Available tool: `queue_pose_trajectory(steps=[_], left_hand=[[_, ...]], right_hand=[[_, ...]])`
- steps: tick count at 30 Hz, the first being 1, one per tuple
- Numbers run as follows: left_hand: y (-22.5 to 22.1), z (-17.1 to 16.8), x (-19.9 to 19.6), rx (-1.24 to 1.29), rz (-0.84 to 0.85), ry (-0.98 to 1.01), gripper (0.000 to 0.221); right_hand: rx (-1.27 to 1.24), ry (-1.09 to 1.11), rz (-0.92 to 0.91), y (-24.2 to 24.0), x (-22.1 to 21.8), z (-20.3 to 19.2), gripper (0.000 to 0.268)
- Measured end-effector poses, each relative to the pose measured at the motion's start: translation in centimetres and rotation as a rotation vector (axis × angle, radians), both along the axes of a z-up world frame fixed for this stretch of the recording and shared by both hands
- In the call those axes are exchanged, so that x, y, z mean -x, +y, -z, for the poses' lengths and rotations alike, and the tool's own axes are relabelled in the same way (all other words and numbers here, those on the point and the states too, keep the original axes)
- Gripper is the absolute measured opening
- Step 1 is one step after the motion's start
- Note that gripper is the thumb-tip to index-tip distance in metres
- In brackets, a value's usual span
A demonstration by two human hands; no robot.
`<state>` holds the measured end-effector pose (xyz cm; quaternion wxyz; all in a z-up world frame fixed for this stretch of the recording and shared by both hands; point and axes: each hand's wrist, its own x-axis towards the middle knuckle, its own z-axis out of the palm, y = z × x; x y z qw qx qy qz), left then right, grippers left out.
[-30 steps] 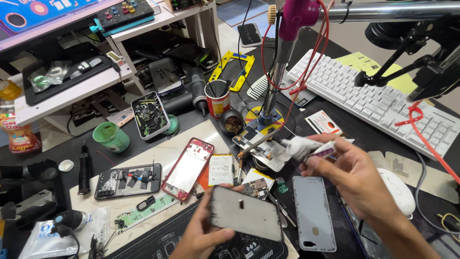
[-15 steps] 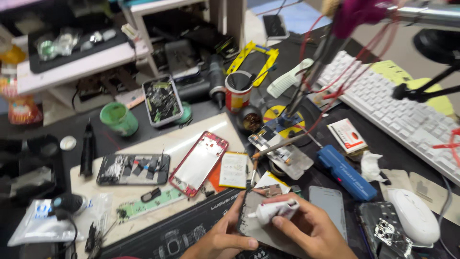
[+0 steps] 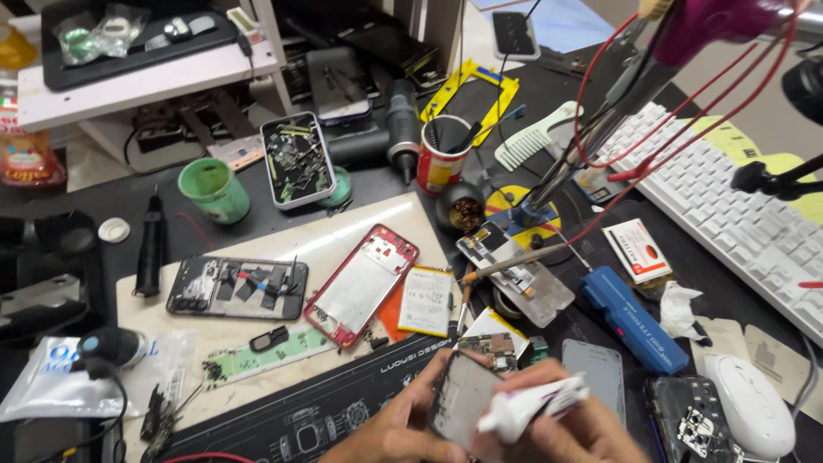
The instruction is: The person disassembles mobile phones, handling screens, batteries, and internal circuit boards, and then uses a tube of adhesive and a screwdriver to work on a phone screen assembly.
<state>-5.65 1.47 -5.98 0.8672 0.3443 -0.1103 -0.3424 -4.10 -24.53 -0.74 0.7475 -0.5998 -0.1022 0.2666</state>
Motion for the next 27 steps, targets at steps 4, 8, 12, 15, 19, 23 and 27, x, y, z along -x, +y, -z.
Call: queue_pose_trajectory(steps=[4, 8, 12, 15, 19, 23, 27], left_hand=[[-1.0, 3.5, -0.3, -0.065, 0.032, 0.156, 0.108], [-0.7, 4.5, -0.8, -0.104, 0.011, -0.081, 0.110], [-0.6, 3.2, -0.2, -0.085, 0.034, 0.030, 0.113], [-0.5, 2.5, -0.3, -0.172, 0.046, 0.114, 0.118], [-0.1, 2.6, 0.0, -0.101, -0.016, 0.054, 0.122], [0.0, 2.7, -0.4, -0.119, -0.112, 0.014, 0.122], [0.2, 1.5, -0.3, -0.013, -0.074, -0.063, 0.114]], right_hand=[[-0.184, 0.113, 0.099, 1.1, -0.1, 1.3, 0.042], [-0.025, -0.162, 0.225, 0.8, 0.3, 1.2, 0.044], [0.064, -0.242, 0.084, 1.9, 0.8, 0.6, 0.040], [0.055, -0.333, 0.265, 2.5, 0.9, -0.2, 0.040], [0.082, -0.606, 0.222, 2.2, 0.5, -0.6, 0.041], [0.157, -1.100, -0.096, 2.5, -1.4, 1.0, 0.037], [0.134, -0.829, -0.190, 0.9, -1.0, 2.1, 0.037]])
